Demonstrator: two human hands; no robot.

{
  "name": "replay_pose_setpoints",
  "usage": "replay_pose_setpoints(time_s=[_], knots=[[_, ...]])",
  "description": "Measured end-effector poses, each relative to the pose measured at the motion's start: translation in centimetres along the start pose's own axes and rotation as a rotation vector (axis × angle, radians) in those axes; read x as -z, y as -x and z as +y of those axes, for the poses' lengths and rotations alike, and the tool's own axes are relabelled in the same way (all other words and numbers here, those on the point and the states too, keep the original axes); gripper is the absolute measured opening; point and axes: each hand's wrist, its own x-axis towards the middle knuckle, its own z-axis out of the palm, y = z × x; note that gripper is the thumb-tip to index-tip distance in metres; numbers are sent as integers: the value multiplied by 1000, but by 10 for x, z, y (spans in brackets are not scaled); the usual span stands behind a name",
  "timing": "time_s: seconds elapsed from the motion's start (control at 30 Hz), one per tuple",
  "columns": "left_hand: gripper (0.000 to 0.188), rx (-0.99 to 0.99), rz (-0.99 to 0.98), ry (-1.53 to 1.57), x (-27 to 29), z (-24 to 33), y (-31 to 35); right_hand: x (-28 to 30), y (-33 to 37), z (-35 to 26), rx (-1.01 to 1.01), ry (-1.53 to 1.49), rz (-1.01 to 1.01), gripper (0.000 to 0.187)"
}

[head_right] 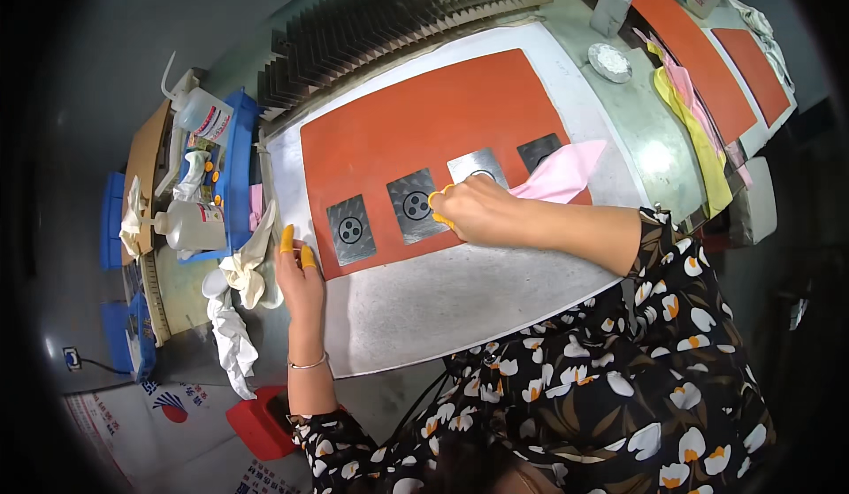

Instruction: The person wipes a red rectangular board on a workbench using a pink cloth and yellow finger cots. They repeatedly dip the cloth into a small container of white powder and rub the board's surface, including around three square metal plates. The person also uses a white cloth to wipe the board and the metal plates.

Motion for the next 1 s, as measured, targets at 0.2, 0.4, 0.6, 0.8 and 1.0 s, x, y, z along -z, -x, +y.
replay_pose_setpoints(time_s=[0.2,0.4,0.6,0.8,1.0], knots=[[38,-158,8,-114,-14,-1,-2,-23,-27,-24,147,-40,84,7],[37,-117,10,-134,-13,-4,0,-16,-15,-17,82,5,9,10],[41,-164,15,-125,-16,-6,0,-9,-18,-19,9,42,-123,11],[37,-85,5,-123,-11,4,-1,-22,-36,-25,26,-14,-11,13],[40,-114,32,-164,-15,5,-1,-21,-39,-9,13,50,70,6]])
